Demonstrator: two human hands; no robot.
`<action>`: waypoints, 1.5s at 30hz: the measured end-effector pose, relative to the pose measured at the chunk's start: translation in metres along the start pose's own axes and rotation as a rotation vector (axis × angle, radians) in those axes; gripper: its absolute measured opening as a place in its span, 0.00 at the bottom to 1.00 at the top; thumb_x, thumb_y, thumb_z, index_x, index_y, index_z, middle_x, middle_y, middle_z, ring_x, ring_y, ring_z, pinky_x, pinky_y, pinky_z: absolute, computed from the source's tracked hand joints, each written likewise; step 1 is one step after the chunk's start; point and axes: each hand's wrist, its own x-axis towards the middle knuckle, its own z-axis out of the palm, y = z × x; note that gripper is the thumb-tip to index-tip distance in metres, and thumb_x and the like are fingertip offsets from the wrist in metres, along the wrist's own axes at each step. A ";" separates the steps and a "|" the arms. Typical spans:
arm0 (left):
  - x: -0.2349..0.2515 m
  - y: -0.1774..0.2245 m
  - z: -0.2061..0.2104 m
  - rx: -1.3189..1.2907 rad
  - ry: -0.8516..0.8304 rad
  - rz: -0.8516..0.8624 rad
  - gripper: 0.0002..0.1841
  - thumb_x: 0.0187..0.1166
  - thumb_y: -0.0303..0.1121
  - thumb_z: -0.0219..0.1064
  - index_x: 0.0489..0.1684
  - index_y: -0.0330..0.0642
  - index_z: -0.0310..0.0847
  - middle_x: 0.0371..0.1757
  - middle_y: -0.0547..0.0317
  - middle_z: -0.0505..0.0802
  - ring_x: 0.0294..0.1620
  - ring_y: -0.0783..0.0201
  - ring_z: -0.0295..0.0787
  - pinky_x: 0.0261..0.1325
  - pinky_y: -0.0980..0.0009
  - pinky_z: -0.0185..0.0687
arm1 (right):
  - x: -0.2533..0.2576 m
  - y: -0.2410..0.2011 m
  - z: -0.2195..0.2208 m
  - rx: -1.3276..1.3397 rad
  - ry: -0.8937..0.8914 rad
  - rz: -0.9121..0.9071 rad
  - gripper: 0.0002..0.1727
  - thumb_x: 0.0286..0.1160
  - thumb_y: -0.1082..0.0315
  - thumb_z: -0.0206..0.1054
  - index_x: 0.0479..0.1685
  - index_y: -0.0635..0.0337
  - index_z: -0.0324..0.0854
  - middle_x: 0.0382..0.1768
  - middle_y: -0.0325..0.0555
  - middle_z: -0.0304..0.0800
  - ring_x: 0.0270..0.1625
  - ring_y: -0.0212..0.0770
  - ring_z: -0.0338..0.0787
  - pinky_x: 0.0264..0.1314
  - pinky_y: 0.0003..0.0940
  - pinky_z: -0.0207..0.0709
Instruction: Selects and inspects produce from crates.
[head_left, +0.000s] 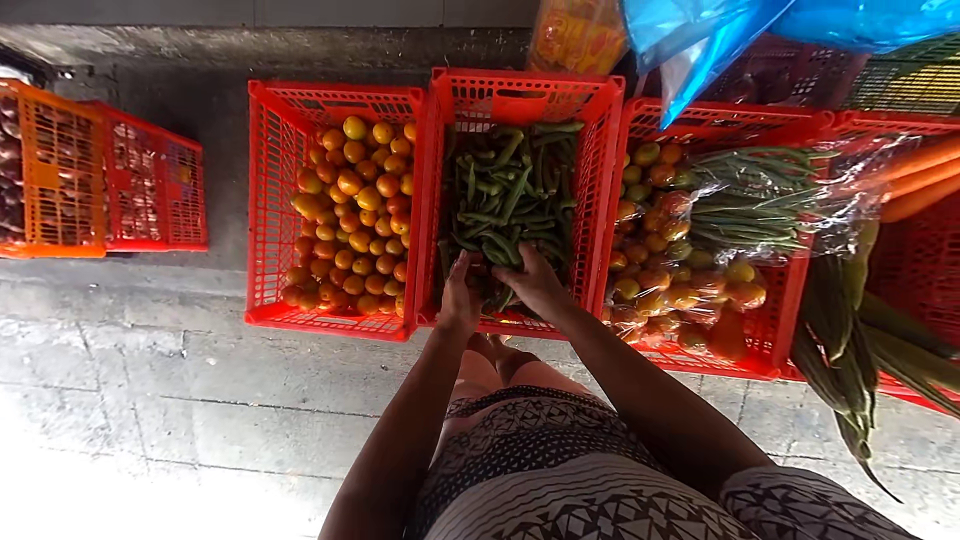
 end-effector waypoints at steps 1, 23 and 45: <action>0.001 -0.003 0.003 -0.063 -0.032 -0.022 0.33 0.87 0.68 0.38 0.61 0.54 0.79 0.40 0.62 0.88 0.38 0.65 0.87 0.40 0.63 0.85 | -0.002 -0.008 0.004 -0.156 -0.021 -0.036 0.26 0.81 0.57 0.72 0.69 0.64 0.72 0.50 0.63 0.88 0.46 0.57 0.94 0.48 0.57 0.89; 0.030 0.050 0.001 0.933 0.174 0.222 0.16 0.86 0.32 0.63 0.69 0.40 0.74 0.54 0.46 0.89 0.41 0.53 0.89 0.42 0.55 0.87 | 0.130 -0.008 -0.007 -0.231 0.327 0.090 0.38 0.78 0.56 0.72 0.86 0.59 0.65 0.72 0.61 0.83 0.73 0.62 0.84 0.73 0.66 0.76; 0.066 0.049 0.011 1.316 0.160 0.481 0.18 0.83 0.24 0.62 0.70 0.34 0.75 0.67 0.34 0.85 0.61 0.38 0.89 0.61 0.44 0.86 | 0.153 -0.037 -0.079 -0.562 0.270 0.193 0.39 0.65 0.72 0.76 0.82 0.62 0.67 0.69 0.71 0.82 0.72 0.72 0.82 0.67 0.74 0.76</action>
